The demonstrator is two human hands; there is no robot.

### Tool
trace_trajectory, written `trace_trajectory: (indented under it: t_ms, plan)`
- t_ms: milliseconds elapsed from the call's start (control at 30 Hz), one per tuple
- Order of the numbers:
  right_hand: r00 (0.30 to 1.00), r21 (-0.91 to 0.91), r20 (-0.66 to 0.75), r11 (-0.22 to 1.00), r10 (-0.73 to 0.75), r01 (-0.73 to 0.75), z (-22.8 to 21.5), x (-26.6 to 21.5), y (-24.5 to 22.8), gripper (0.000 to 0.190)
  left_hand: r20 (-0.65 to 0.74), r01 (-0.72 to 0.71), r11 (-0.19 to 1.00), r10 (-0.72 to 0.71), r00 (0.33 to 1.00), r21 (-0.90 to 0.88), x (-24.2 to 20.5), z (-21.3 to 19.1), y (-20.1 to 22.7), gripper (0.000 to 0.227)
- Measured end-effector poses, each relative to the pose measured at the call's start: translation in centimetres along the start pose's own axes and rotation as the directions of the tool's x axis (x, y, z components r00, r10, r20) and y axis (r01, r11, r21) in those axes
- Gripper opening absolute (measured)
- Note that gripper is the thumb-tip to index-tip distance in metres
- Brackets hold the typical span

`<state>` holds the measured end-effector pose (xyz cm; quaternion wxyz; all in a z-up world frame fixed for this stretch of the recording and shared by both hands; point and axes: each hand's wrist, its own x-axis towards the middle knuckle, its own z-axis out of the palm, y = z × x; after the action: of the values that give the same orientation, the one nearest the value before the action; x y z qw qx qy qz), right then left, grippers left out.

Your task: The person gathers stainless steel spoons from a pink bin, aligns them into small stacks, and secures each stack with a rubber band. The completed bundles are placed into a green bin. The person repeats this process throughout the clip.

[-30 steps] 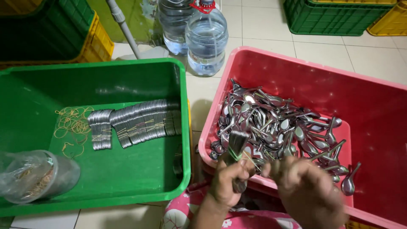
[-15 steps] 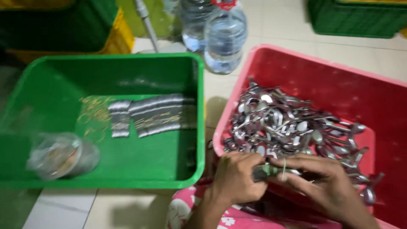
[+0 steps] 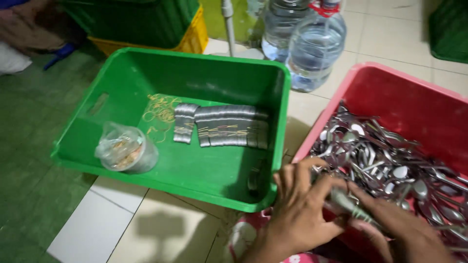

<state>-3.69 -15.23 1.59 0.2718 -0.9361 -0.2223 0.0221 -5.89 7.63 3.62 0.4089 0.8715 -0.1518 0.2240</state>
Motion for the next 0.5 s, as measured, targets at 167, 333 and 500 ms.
trace_trajectory:
  t_ms: [167,333,500]
  plan:
    - [0.937,-0.303,-0.166,0.920,-0.307,0.248,-1.4,2.7,-4.2,0.066,0.377,0.462,0.367,-0.282,0.882,-0.807,0.1,-5.4,-3.5,0.083]
    - [0.821,-0.312,0.035,0.774,-0.570,0.551,3.0,5.2,-6.9,0.064,0.326,0.417,0.438,-0.268,0.906,-0.796,1.9,-7.1,-3.7,0.059]
    - [0.965,0.312,0.073,0.925,-0.252,0.218,-0.5,5.8,-7.8,0.099,0.310,0.522,0.713,-0.421,0.852,-0.468,5.1,-10.7,-9.8,0.063]
